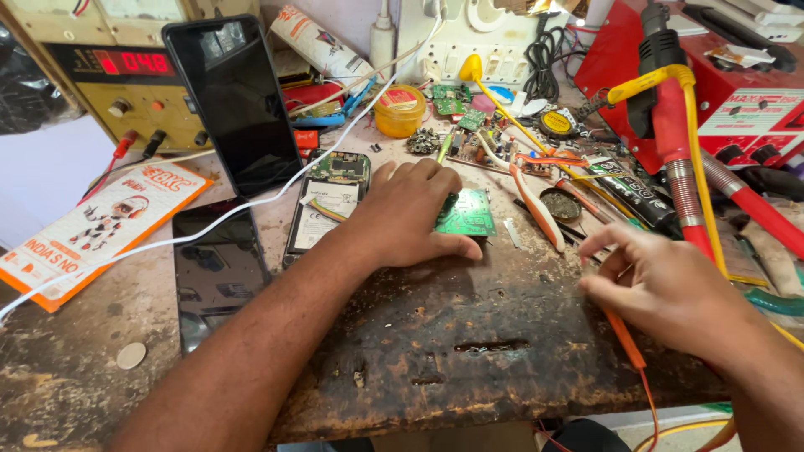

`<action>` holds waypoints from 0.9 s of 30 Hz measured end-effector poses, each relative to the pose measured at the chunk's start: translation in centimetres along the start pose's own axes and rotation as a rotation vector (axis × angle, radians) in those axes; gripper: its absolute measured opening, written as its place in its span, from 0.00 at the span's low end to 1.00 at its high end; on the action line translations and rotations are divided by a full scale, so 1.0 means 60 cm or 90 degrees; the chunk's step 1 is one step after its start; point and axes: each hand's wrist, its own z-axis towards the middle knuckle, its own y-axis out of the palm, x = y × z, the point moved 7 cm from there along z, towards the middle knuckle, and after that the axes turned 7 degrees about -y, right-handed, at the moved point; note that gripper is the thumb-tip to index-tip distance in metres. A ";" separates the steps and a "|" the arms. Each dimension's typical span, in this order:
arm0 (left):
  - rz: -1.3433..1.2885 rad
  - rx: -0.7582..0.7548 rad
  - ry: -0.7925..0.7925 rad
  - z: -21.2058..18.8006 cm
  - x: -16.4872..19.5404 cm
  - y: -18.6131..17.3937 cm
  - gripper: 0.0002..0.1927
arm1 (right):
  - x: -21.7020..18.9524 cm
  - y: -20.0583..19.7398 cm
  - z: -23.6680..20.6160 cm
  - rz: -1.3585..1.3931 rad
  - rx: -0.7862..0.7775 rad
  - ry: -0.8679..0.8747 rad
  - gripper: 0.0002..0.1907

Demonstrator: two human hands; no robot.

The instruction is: The person holds a small green circuit board and uses a yellow multimeter probe to test multiple points on the board. The person then uses red and orange multimeter probes to test continuity between different points on the board. The person flips the board over to test both sides.

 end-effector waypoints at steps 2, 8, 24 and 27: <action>0.006 0.063 0.042 0.000 0.002 -0.008 0.50 | 0.004 -0.022 0.001 0.113 0.116 -0.093 0.16; -0.020 0.142 0.054 0.002 -0.008 -0.034 0.28 | 0.035 -0.050 0.005 0.120 0.167 -0.003 0.16; -0.004 -0.056 -0.007 0.005 -0.015 -0.015 0.39 | 0.043 -0.024 0.019 -0.164 0.087 0.092 0.24; -0.004 -0.090 -0.030 0.005 -0.018 -0.003 0.42 | 0.056 -0.033 0.012 -0.056 0.134 0.095 0.21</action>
